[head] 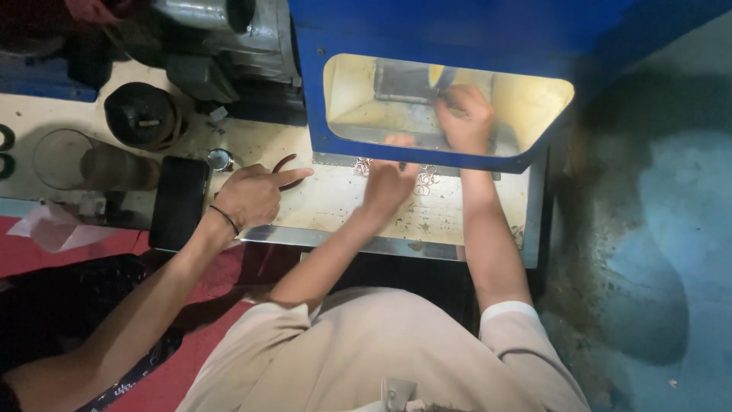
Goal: Polishing small jewelry components using a bench polisher inside a protective enclosure.
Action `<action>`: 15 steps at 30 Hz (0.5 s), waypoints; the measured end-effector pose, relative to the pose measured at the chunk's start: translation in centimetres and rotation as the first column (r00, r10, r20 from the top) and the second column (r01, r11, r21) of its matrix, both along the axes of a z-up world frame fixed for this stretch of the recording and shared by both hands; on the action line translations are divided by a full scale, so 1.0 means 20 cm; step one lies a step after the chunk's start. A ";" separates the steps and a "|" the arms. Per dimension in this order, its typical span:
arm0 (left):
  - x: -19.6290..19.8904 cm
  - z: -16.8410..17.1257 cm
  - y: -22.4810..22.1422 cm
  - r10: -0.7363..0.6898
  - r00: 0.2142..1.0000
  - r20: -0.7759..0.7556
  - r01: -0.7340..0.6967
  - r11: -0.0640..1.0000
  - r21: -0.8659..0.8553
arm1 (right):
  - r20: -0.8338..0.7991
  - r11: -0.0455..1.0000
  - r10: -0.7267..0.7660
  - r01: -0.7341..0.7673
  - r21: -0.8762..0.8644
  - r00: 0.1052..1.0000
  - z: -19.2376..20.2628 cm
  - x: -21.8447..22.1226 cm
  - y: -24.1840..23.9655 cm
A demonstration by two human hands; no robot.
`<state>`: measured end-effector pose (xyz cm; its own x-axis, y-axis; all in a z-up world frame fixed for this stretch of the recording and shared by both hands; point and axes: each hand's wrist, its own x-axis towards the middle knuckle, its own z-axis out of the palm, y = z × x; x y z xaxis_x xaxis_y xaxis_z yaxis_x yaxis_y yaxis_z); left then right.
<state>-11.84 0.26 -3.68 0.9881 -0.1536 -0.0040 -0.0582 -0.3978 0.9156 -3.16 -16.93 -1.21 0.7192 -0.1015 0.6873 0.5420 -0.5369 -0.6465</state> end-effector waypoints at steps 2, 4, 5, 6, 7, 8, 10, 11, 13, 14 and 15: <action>-0.16 -0.03 -0.02 -0.029 0.994 0.105 0.028 1.000 0.014 | -0.004 1.000 -0.008 0.008 0.006 1.000 0.01 -0.01 0.00; -0.30 0.19 -0.03 -0.008 0.766 0.643 0.046 0.998 -0.043 | -0.015 0.999 -0.036 0.036 0.007 0.999 0.01 -0.02 0.01; -0.37 0.21 -0.04 -0.010 0.766 0.642 0.049 0.998 -0.043 | -0.016 0.999 -0.039 0.039 0.008 0.999 -0.01 -0.02 0.01; -0.44 0.23 -0.05 -0.045 0.789 0.613 0.080 0.996 -0.029 | -0.023 0.999 -0.028 0.029 0.016 0.999 -0.02 -0.02 0.00; -0.51 0.25 -0.06 -0.075 0.809 0.582 0.107 0.994 -0.021 | -0.031 1.000 -0.013 0.014 0.020 0.999 -0.03 -0.02 0.00; -0.53 0.22 -0.07 -0.072 0.810 0.581 0.106 0.994 -0.023 | -0.032 1.000 -0.012 0.012 0.018 0.999 -0.03 -0.02 0.00; -0.54 0.14 -0.08 -0.161 0.722 0.672 0.217 0.976 0.001 | -0.053 0.998 -0.009 0.012 0.065 0.999 -0.01 -0.03 0.01; -0.54 0.16 -0.08 -0.163 0.720 0.674 0.218 0.976 0.003 | -0.050 0.998 -0.010 0.013 0.067 0.999 -0.01 -0.03 0.01; -0.54 0.18 -0.07 -0.201 0.680 0.705 0.291 0.957 -0.008 | -0.054 0.995 -0.001 0.006 0.095 0.999 -0.03 -0.03 0.00; -0.54 0.18 -0.07 -0.204 0.681 0.704 0.294 0.956 -0.006 | -0.055 0.995 -0.003 0.008 0.097 0.998 -0.03 -0.04 0.00; -0.54 0.18 -0.08 -0.210 0.673 0.709 0.302 0.953 -0.005 | -0.067 0.995 -0.003 0.010 0.102 0.998 -0.03 -0.04 0.01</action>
<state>-22.65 -1.32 -0.05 0.6217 -0.3544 0.6985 -0.7772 -0.1682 0.6064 -3.88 -16.82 -1.76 0.7620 -0.1732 0.6240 0.4930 -0.4698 -0.7323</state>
